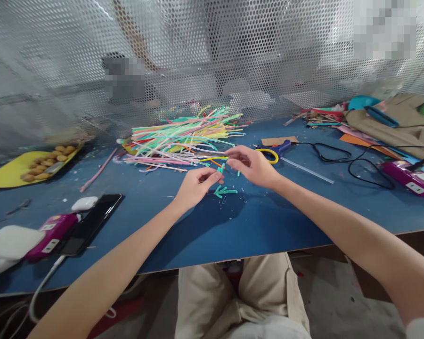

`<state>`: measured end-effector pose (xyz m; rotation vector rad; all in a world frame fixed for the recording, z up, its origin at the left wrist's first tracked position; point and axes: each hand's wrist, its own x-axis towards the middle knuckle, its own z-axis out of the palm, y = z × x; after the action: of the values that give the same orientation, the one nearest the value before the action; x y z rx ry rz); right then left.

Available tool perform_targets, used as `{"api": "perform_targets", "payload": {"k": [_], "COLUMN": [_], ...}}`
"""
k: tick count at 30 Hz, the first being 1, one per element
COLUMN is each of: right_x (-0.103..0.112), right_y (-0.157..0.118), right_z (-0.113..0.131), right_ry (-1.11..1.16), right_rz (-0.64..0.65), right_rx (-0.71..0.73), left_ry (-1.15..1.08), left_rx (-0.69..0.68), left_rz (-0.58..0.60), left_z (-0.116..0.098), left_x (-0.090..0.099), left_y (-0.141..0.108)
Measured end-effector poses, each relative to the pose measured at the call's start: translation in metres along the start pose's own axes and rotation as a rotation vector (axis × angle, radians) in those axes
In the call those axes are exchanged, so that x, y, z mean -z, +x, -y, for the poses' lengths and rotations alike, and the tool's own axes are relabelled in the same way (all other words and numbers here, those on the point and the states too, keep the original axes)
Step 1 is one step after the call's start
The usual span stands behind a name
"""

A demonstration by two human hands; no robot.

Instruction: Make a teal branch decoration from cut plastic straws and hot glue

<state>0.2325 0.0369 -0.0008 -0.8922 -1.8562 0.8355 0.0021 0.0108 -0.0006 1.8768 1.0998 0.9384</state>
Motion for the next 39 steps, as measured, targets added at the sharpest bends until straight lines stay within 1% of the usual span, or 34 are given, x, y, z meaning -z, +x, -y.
{"api": "perform_targets", "payload": {"k": [1,2,3,5,6,8,11,13,15,17,19,21,24,26,30,33,34,37,39], "right_x": [0.007,0.015,0.023,0.035,0.038,0.041,0.038,0.037,0.039,0.04,0.041,0.041,0.041,0.041,0.041,0.045,0.048,0.058,0.063], "right_y": [0.003,0.006,0.009,0.013,0.014,0.015,0.015,0.015,0.015,0.015,0.016,0.016,0.018,0.018,0.018,0.02,0.021,0.022,0.021], "right_z": [-0.005,-0.012,-0.02,-0.037,-0.045,-0.056,-0.067,-0.071,-0.075,-0.078,-0.08,-0.079,-0.074,-0.068,-0.056,-0.048,-0.045,-0.037,-0.031], "right_ry": [-0.066,-0.188,-0.347,-0.64,-0.735,-0.876,-1.008,-0.984,-0.931,-0.935,-0.987,-1.036,-1.057,-1.067,-1.092,-1.083,-1.074,-1.005,-0.858], "right_rz": [-0.015,-0.036,-0.029,0.052,0.078,0.12,0.091,0.098,0.105,0.07,0.047,0.076,0.144,0.157,0.153,0.098,0.063,-0.097,-0.178], "right_rx": [-0.012,-0.035,-0.056,-0.078,-0.095,-0.094,-0.157,-0.207,-0.21,-0.213,-0.246,-0.257,-0.203,-0.179,-0.163,-0.197,-0.215,-0.269,-0.296], "left_ry": [-0.014,-0.025,-0.032,-0.037,-0.038,-0.065,-0.229,-0.371,-0.473,-0.535,-0.576,-0.61,-0.655,-0.666,-0.634,-0.515,-0.449,-0.289,-0.296], "left_rx": [0.003,0.005,0.006,0.004,0.003,0.004,0.047,0.123,0.21,0.275,0.311,0.334,0.366,0.37,0.325,0.224,0.169,0.023,-0.016], "left_rz": [-0.03,-0.057,-0.081,-0.12,-0.135,-0.155,-0.167,-0.168,-0.176,-0.187,-0.201,-0.212,-0.226,-0.231,-0.232,-0.241,-0.247,-0.275,-0.318], "left_z": [0.001,0.002,0.002,0.004,0.004,0.005,0.004,0.004,0.005,0.006,0.007,0.008,0.009,0.009,0.009,0.009,0.01,0.011,0.013], "left_x": [0.001,0.002,0.003,0.005,0.005,0.006,0.006,0.008,0.01,0.012,0.015,0.016,0.017,0.017,0.018,0.019,0.02,0.023,0.025], "left_y": [0.0,0.001,0.002,0.003,0.003,0.004,0.006,0.008,0.01,0.011,0.013,0.014,0.014,0.014,0.014,0.013,0.013,0.013,0.014]}}
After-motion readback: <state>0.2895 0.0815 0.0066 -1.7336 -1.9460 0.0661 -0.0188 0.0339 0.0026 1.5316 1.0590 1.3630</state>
